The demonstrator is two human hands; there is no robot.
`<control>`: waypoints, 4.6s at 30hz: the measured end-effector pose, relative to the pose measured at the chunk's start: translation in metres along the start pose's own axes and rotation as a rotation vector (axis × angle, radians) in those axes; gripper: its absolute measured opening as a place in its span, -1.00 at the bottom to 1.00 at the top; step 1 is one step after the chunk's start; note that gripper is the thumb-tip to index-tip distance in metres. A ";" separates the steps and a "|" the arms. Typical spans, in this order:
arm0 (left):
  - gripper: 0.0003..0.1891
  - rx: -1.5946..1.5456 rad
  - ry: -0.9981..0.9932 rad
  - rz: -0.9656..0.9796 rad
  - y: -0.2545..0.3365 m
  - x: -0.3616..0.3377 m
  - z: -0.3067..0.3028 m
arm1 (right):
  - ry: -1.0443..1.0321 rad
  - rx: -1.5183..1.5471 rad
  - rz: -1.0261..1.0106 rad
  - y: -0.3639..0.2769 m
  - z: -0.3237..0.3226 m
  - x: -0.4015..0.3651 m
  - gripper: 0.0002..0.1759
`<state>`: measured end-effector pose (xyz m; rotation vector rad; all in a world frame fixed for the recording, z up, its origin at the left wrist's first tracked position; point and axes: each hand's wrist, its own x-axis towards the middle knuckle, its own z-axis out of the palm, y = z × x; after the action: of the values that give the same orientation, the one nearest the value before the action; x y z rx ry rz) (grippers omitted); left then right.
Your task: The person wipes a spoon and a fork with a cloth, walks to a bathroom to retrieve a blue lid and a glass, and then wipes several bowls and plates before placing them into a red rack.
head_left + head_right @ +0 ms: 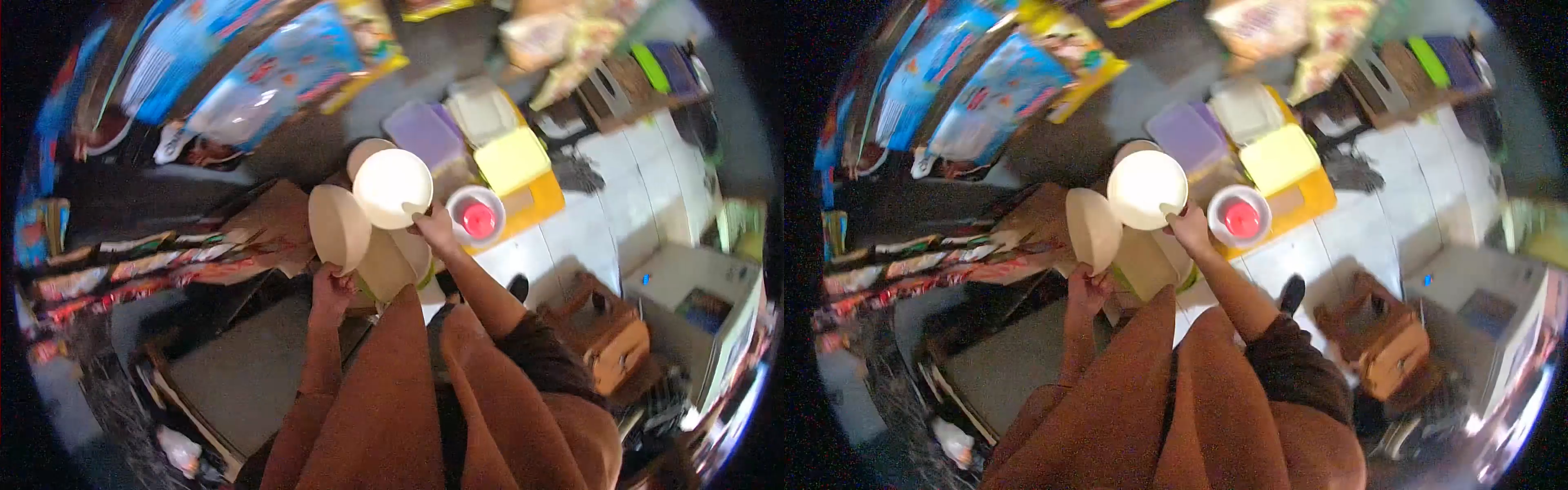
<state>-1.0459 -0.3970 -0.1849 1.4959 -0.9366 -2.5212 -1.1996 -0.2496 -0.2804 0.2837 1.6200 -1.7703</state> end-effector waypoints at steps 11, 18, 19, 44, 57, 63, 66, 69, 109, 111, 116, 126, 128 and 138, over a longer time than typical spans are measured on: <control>-0.84 0.644 -0.614 -0.177 -0.070 -0.042 0.157 | 0.557 0.347 -0.038 0.004 -0.204 -0.236 -0.62; -0.87 1.033 -0.790 -0.263 -0.186 -0.118 0.238 | 0.865 0.788 -0.103 0.065 -0.257 -0.390 -0.59; -0.86 1.073 -0.860 -0.308 -0.206 -0.132 0.241 | 0.919 0.816 -0.108 0.077 -0.260 -0.412 -0.59; -0.78 1.552 -1.425 -0.557 -0.597 -0.385 0.323 | 1.757 1.052 -0.420 0.199 -0.409 -0.741 -0.69; -0.74 1.673 -1.996 -0.307 -0.773 -0.603 0.397 | 2.074 0.825 -0.665 0.185 -0.524 -0.929 -0.64; -0.79 1.560 -2.083 -0.235 -0.885 -0.711 0.373 | 2.012 0.726 -0.758 0.196 -0.626 -1.025 -0.68; -0.78 1.445 -2.173 -0.206 -0.936 -0.745 0.360 | 2.070 0.610 -0.564 0.205 -0.673 -1.063 -0.64; -0.76 1.334 -2.181 -0.162 -0.974 -0.771 0.349 | 2.170 0.511 -0.455 0.204 -0.713 -1.080 -0.63; -0.71 1.742 -2.068 -0.474 -1.050 -0.789 0.388 | 1.634 -0.513 0.777 0.274 -0.713 -1.110 -0.89; -0.69 1.768 -2.083 -0.532 -1.063 -0.788 0.387 | 1.579 -0.328 0.701 0.259 -0.716 -1.121 -0.80; -0.67 1.813 -2.018 -0.571 -1.091 -0.796 0.375 | 1.948 -0.717 0.671 0.304 -0.772 -1.122 -0.79; -0.70 1.878 -2.013 -0.468 -1.143 -0.812 0.360 | 1.839 -0.461 0.825 0.301 -0.777 -1.121 -0.79; -0.74 1.923 -2.060 -0.438 -1.143 -0.815 0.360 | 2.135 -0.467 0.733 0.293 -0.773 -1.122 -0.78; -0.68 2.280 -2.109 -0.251 -1.145 -0.814 0.371 | 2.545 -0.416 0.228 0.273 -0.758 -1.129 -0.85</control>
<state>-0.6424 0.9904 -0.0322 1.1464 1.3427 0.2733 -0.4344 0.8640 0.0339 2.9893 2.6673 0.1936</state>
